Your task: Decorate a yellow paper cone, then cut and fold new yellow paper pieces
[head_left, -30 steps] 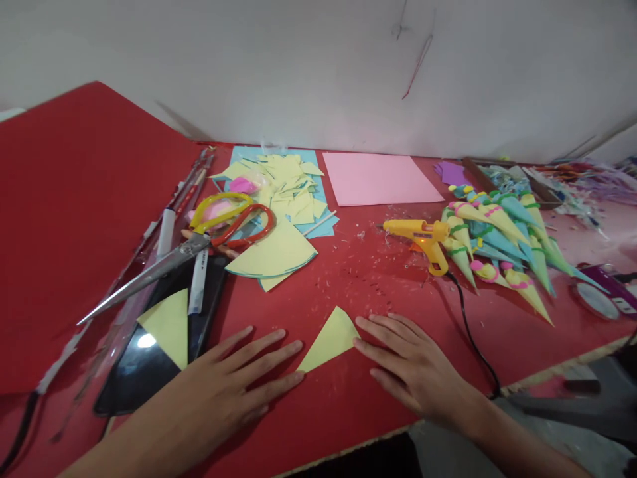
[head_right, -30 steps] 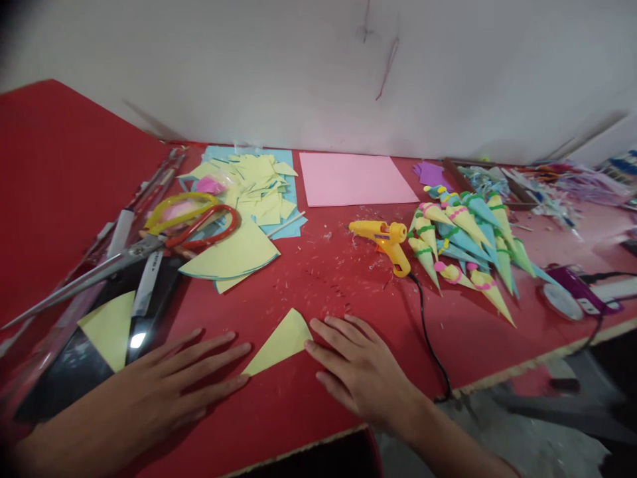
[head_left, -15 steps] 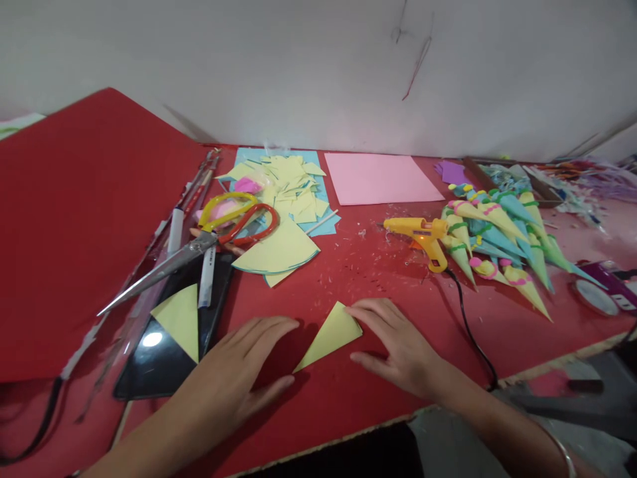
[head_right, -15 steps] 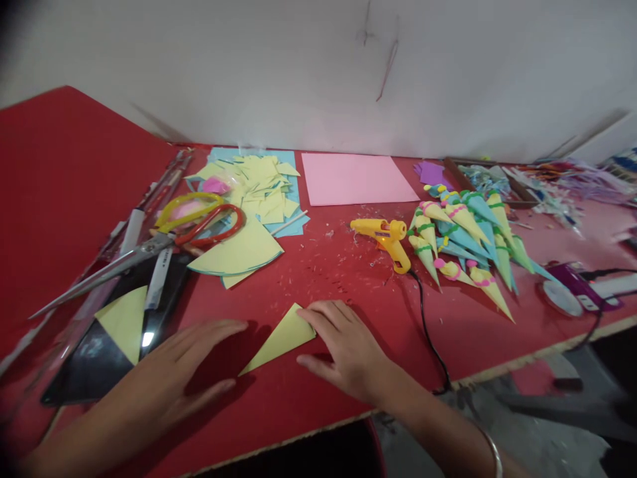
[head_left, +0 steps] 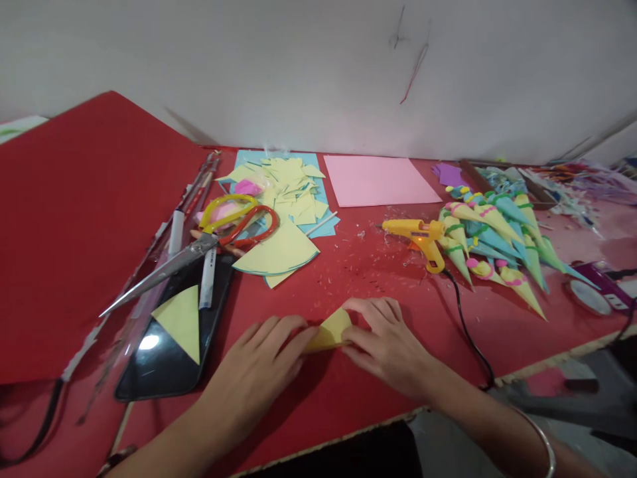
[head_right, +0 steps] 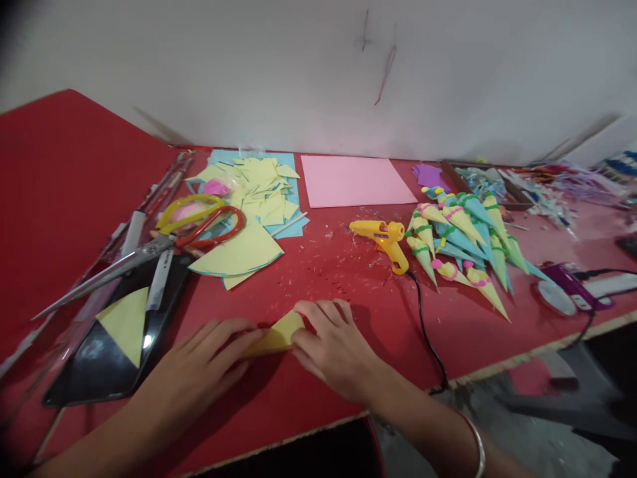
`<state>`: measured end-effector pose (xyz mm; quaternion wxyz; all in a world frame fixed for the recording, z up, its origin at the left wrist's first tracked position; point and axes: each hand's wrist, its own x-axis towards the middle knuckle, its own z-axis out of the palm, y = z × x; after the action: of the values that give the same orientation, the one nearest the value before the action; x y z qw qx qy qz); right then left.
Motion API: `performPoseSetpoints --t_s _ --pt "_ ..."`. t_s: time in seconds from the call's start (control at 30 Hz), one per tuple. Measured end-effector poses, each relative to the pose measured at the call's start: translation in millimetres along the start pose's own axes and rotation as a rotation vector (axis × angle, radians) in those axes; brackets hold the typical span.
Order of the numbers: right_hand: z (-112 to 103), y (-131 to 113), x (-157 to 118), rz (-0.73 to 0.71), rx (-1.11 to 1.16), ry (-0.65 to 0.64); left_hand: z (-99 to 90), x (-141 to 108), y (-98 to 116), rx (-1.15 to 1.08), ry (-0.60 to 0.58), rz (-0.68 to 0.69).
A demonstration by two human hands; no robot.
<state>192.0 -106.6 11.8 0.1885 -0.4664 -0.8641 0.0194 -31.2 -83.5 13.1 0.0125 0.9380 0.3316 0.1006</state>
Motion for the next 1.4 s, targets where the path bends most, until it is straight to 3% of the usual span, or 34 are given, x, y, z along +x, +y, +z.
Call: performPoseSetpoints --t_s 0.13,0.27,0.57,0.83,1.1,1.27,1.4 --pt "1.4 -0.1 -4.8 -0.185 -0.126 0.045 -3.7 4.6 5.7 0.044 -0.023 0.12" --pt "0.8 1.6 -3.3 -0.32 -0.085 0.037 -6.4 6.6 8.6 0.037 0.011 0.151" --pt "10.5 8.3 -3.9 -0.213 0.136 -0.015 -0.4 -1.4 5.0 -0.013 0.05 0.044" --pt "7.3 0.0 -3.5 -0.216 0.056 0.0 -0.8 -17.6 -8.5 -0.082 0.094 -0.002" --pt "11.1 -2.7 0.8 -0.186 0.139 -0.024 -1.6 -21.0 -8.4 -0.14 0.065 -0.049" --pt "10.7 0.6 0.8 -0.226 0.11 0.051 -3.9 -24.9 -14.3 -0.31 -0.016 -0.152" --pt "6.1 2.8 8.3 -0.171 0.128 0.052 -8.9 -12.7 -10.1 -0.271 -0.002 -0.071"
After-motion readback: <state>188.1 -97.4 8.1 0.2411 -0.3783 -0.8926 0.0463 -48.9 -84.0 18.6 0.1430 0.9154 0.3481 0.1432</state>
